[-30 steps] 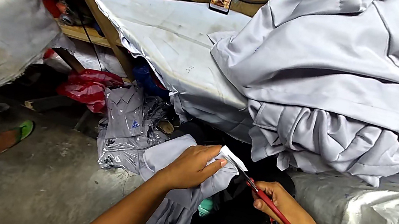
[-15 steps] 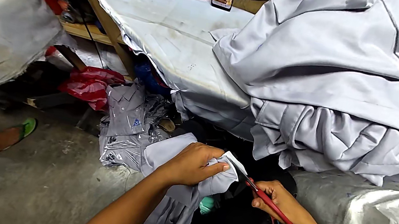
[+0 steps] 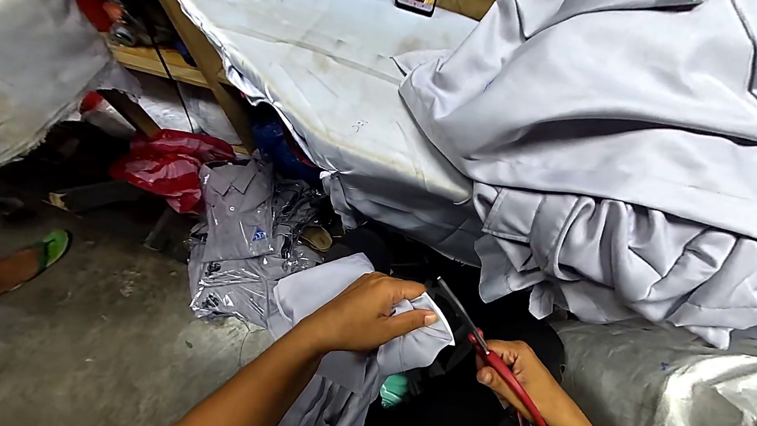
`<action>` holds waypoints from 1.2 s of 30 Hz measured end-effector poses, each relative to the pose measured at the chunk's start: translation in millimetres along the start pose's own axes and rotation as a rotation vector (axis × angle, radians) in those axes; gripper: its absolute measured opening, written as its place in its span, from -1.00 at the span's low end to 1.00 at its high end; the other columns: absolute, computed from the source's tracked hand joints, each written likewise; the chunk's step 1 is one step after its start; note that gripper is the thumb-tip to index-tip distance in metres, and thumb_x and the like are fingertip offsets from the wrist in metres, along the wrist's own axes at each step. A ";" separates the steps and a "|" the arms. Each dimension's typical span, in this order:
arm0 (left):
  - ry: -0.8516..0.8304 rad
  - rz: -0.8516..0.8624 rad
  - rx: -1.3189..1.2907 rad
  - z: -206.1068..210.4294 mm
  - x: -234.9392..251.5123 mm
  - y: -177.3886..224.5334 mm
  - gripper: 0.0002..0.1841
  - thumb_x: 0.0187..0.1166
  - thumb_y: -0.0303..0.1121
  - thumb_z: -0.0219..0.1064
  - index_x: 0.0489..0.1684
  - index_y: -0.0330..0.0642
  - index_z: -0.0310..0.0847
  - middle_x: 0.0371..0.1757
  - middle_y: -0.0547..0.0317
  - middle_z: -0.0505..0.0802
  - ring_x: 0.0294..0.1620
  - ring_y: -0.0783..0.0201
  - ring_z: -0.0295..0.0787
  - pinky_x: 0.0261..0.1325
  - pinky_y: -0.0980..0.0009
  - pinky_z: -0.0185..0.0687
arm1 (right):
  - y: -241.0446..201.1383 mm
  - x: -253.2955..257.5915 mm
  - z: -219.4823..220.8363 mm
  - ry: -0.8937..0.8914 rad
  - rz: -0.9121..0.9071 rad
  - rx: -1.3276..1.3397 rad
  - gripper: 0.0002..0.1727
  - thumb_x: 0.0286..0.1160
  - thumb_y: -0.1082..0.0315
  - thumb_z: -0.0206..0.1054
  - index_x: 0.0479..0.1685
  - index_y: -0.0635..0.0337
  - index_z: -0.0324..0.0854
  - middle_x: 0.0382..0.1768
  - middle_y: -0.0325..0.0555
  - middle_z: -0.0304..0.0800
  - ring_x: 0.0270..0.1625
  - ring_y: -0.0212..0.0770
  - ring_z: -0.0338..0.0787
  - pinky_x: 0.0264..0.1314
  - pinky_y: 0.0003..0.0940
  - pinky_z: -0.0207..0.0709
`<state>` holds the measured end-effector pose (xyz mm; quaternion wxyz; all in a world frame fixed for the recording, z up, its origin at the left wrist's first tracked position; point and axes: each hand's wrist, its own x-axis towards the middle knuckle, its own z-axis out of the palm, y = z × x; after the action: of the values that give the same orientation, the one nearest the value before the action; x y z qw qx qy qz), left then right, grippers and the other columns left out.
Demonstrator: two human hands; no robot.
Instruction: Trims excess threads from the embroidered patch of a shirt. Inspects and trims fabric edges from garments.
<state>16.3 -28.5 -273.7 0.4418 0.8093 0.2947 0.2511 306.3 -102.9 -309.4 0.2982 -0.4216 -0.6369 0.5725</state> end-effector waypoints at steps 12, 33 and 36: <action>0.295 -0.021 0.164 2.8 -37.1 -16.5 -0.01 0.43 0.57 0.06 0.44 -0.22 0.56 0.43 0.06 0.73 0.54 0.20 0.53 0.64 -0.08 0.20 | -43.8 57.8 58.3 0.562 -0.316 -0.079 -0.84 0.27 0.33 0.46 -0.50 0.24 0.70 -0.67 -0.48 0.59 -0.60 -0.79 0.45 -0.54 -0.83 0.31; 0.696 0.229 -0.265 -48.3 3.0 66.8 -0.67 0.59 -0.52 0.07 -0.26 0.18 0.72 -0.32 0.71 0.79 -0.26 0.74 0.70 -0.10 0.68 0.67 | -68.5 53.7 33.0 0.718 -0.434 -0.116 -0.69 0.47 0.21 0.45 -0.13 0.33 0.84 -0.19 -0.30 0.95 -0.28 -0.74 0.77 -0.22 -0.77 0.62; 0.629 0.254 -0.292 -62.4 15.5 84.3 -0.67 0.69 -0.44 0.02 -0.25 0.18 0.73 -0.35 0.65 0.79 -0.30 0.72 0.69 -0.17 0.69 0.66 | -60.6 66.2 28.6 0.543 -0.604 0.136 -0.50 0.58 -0.02 0.40 0.07 0.33 0.78 0.20 -0.10 0.91 0.11 -0.42 0.91 0.14 -0.52 0.75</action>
<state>7.0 -19.0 -168.5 0.4055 0.6511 0.2745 0.5799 238.9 -57.7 -261.5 0.6374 -0.3308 -0.5907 0.3680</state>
